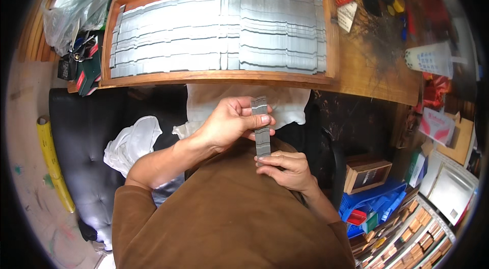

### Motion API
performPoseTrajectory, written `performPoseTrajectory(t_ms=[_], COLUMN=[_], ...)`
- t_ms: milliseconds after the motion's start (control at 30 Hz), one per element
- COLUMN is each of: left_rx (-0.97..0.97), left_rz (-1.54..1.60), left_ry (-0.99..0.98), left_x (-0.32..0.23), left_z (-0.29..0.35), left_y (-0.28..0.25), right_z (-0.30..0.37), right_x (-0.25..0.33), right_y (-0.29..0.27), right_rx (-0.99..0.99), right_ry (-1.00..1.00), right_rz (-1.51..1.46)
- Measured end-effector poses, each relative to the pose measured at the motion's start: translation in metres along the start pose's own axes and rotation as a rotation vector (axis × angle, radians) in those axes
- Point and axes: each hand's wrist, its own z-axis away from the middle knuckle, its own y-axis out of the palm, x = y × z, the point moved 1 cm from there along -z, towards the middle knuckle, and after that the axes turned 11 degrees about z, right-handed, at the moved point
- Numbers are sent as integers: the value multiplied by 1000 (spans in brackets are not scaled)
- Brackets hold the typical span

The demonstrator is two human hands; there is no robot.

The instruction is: The person repeatedly picks up small rectangular metal pieces from a wooden tray and joins them together by hand, forming a longer linked strip. The person occasionally places the assembled strip back into the tray and continues adding more pieces.

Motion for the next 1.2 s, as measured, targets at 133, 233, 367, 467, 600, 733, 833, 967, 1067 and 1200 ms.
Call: performPoseTrajectory(t_ms=[133, 233, 367, 467, 600, 733, 833, 967, 1067, 1200], left_rx=[-27, -40, -50, -45, -43, -10, -5, -37, -52, -26], left_rz=[-60, -33, -97, -157, -229, -187, -137, -153, -139, -148], left_ry=[-11, 8, -14, -27, -5, 4, 32, 34, 14, 10], left_x=[-10, -14, -20, -21, -19, -11, -1, 2, 2, 2], left_z=[-5, -4, -4, -8, -1, 4, 7, 9, 10, 12], left_y=[2, 1, -1, -6, -10, -4, -3, -6, -5, -3], right_z=[-5, -13, -18, -15, -27, -50, -65, -68, -68, -69], right_x=[-2, -3, -3, -2, 15, 2, -5, -6, -6, -5], right_y=[11, 7, 8, 11, -19, -35, -31, -27, -26, -29], right_rx=[-158, -181, -170, -105, -37, -260, -175, -153, -154, -146], right_ry=[-36, 26, 6, 95, 170, -94, -131, -92, -83, -71], right_rz=[-1, -23, 28, -19, 2, -1070, -1331, -1401, -1415, -1441])
